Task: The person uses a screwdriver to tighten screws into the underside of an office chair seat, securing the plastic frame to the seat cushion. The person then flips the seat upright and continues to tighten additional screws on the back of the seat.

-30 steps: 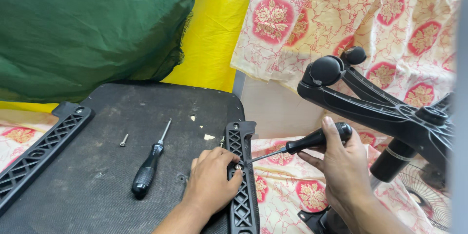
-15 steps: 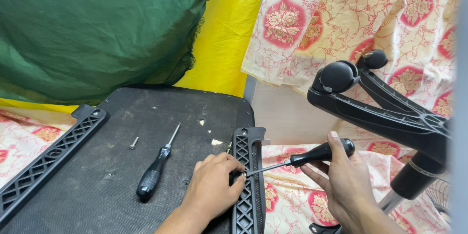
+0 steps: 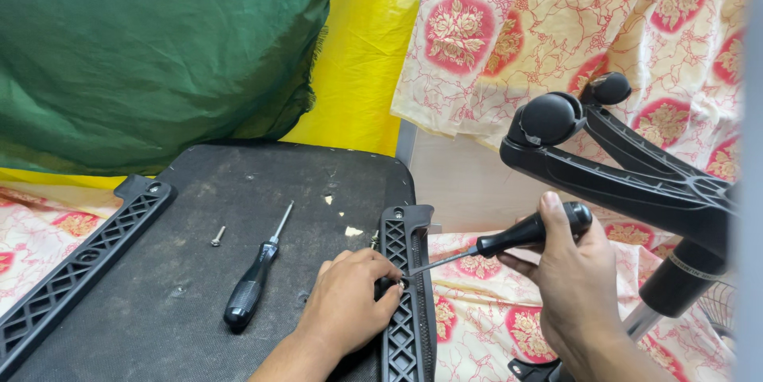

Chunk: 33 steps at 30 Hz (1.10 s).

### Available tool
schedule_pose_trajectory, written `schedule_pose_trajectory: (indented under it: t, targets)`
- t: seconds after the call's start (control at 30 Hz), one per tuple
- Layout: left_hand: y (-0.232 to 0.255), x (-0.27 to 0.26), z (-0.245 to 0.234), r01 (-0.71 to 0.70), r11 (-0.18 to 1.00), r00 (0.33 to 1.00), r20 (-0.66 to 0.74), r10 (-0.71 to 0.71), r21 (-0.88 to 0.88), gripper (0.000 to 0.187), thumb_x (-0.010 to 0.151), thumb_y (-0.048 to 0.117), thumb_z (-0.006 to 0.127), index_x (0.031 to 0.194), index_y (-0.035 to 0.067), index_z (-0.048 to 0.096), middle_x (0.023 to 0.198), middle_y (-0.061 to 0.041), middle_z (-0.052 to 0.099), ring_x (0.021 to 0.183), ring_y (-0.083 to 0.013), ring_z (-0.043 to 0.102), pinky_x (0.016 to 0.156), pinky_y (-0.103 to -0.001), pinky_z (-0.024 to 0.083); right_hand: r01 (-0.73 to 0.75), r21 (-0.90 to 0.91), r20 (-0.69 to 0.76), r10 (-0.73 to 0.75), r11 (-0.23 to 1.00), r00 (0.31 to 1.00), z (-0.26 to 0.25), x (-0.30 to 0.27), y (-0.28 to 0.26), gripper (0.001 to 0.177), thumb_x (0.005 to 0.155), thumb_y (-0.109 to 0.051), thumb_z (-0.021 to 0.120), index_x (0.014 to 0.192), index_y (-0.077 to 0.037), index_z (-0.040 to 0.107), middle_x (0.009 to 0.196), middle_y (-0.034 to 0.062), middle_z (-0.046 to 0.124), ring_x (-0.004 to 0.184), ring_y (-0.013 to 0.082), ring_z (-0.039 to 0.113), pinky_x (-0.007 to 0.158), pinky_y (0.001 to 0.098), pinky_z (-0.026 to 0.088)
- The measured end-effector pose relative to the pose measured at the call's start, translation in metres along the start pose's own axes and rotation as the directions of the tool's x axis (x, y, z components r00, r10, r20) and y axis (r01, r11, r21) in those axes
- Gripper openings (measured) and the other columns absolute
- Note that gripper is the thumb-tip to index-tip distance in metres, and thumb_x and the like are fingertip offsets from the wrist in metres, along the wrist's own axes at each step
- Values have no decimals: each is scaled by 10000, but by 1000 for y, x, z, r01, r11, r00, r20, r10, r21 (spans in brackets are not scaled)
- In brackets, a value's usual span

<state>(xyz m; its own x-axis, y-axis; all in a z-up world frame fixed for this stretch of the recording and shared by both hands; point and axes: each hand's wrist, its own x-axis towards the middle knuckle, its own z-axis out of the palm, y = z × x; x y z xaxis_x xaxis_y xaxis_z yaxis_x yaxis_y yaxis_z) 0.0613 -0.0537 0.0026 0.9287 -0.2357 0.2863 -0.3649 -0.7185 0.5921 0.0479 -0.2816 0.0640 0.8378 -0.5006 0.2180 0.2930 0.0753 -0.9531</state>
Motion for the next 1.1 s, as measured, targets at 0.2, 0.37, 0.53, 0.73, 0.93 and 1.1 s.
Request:
schedule_pose_trajectory:
  t: [0.2, 0.37, 0.53, 0.73, 0.93, 1.1]
  targets:
    - [-16, -16, -14, -101, 993, 977, -193, 88, -56, 253, 826, 255, 710, 1046, 150, 779, 1072, -33, 717, 1108, -247, 616, 984, -410, 419, 83, 30, 84, -85, 996, 993, 25, -1, -11, 253, 1009, -339, 614, 995, -97, 543, 881, 70, 661, 751, 165, 679, 664, 400, 613]
    - [-51, -41, -54, -34, 995, 933, -361, -3, -97, 257, 803, 235, 719, 1036, 144, 776, 1045, -40, 744, 1055, -269, 658, 924, -409, 484, 68, 75, 192, -81, 995, 978, 69, -17, -11, 270, 974, -302, 653, 1096, -93, 532, 881, 51, 675, 829, 158, 721, 679, 385, 624]
    - [-98, -73, -106, 26, 997, 869, -491, -58, -71, 225, 794, 214, 735, 989, 113, 785, 1016, -70, 762, 1047, -305, 669, 895, -419, 506, 91, 52, 349, -104, 994, 931, 132, -52, -11, 322, 937, -244, 657, 1172, -85, 506, 905, 105, 731, 822, 181, 743, 637, 377, 626]
    - [-166, -106, -161, 168, 975, 820, -528, -221, -147, 255, 796, 208, 719, 1027, 117, 777, 994, -75, 762, 933, -267, 720, 826, -372, 549, 187, 27, 494, -176, 982, 852, 210, -106, -9, 338, 928, -229, 675, 1184, -57, 536, 970, 134, 768, 812, 171, 730, 640, 327, 624]
    - [-269, -133, -189, 317, 796, 780, -336, -528, -516, 322, 881, 208, 640, 1169, 104, 741, 1002, -41, 767, 915, -168, 751, 816, -317, 564, 195, 43, 546, -186, 980, 817, 282, -157, -4, 357, 914, -227, 671, 1204, -56, 551, 989, 112, 764, 851, 145, 744, 631, 311, 644]
    - [-344, -145, -162, 232, 490, 916, 19, -402, -840, 437, 889, 88, 530, 1293, 74, 695, 1007, -172, 742, 923, -246, 663, 817, -317, 543, 196, 64, 566, -197, 979, 801, 323, -194, 3, 376, 904, -198, 692, 1223, -46, 562, 980, 93, 763, 870, 127, 747, 642, 293, 633]
